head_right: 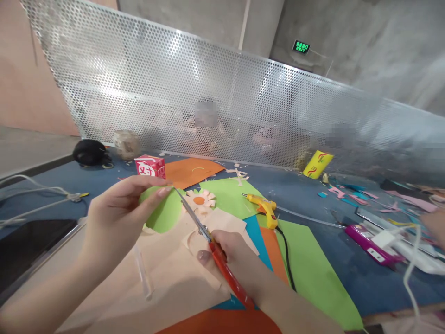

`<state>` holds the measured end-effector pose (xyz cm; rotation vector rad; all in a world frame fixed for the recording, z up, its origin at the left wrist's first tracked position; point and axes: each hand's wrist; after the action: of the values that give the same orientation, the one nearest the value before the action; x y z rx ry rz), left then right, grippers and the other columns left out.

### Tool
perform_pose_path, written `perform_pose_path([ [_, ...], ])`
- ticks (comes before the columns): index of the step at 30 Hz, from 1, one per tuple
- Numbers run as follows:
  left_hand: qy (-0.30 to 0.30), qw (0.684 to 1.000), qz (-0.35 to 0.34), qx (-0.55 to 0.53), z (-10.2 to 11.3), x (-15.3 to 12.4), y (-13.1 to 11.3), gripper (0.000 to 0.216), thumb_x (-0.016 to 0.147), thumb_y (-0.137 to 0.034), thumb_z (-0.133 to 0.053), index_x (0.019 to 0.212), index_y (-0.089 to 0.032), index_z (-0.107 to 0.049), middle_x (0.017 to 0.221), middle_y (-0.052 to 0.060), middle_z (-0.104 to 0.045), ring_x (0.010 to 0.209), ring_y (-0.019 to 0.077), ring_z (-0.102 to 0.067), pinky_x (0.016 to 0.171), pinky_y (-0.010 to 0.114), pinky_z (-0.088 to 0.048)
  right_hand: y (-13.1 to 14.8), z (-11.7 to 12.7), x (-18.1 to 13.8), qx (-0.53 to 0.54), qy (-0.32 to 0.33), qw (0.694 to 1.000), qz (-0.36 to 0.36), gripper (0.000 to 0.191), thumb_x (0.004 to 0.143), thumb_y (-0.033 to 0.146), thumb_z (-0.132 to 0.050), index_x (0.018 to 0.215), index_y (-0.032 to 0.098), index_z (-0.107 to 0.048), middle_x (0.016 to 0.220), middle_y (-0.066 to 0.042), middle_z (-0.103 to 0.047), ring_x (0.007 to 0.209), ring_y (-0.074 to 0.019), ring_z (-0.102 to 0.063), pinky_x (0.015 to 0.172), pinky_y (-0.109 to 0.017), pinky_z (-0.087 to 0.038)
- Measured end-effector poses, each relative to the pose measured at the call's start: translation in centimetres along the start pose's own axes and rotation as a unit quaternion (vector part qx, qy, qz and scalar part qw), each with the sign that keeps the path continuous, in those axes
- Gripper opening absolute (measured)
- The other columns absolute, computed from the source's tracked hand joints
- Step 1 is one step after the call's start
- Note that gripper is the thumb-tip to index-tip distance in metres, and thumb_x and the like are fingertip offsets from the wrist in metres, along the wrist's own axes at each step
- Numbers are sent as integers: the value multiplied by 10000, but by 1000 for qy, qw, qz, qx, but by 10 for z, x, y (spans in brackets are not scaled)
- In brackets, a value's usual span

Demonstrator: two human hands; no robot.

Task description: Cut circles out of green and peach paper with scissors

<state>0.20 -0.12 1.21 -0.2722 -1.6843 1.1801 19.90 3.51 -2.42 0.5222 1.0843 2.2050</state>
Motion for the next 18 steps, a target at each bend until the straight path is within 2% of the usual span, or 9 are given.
perform_pose_path([
  [3,-5,994,-77,78,3,0,2,82,795,-220,-668,828,-266,-728,803,-43,-750,706,106,-679,594,173,-521,1,0,1,-31,-4,999,-28,329,877,444,-481,674,211,-369,611,47,-346,524,-104,-341,453,-225,-250],
  [6,6,981,-136,141,7,1,1,124,824,-200,-643,864,-274,-735,846,-50,-755,752,105,-680,683,188,-527,3,1,1,-25,5,999,-46,295,864,399,-499,672,212,-375,599,52,-351,515,-105,-354,455,-229,-255],
  [12,52,970,-179,155,12,10,0,156,826,-167,-637,887,-257,-749,839,-51,-762,742,97,-669,697,181,-519,0,2,-1,-47,14,998,-38,274,875,318,-523,672,202,-380,618,48,-353,559,-102,-340,481,-224,-263],
  [18,83,965,-197,155,17,17,2,129,817,-216,-659,894,-258,-754,849,-41,-761,725,97,-666,675,184,-517,0,4,-1,-29,41,999,-19,290,895,367,-482,681,212,-363,563,64,-340,472,-82,-328,429,-217,-239],
])
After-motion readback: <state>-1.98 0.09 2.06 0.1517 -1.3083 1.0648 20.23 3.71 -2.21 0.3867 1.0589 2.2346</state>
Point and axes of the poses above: each hand's wrist, its own x-axis towards the middle knuckle, its own z-axis out of the back of the hand, y = z × x
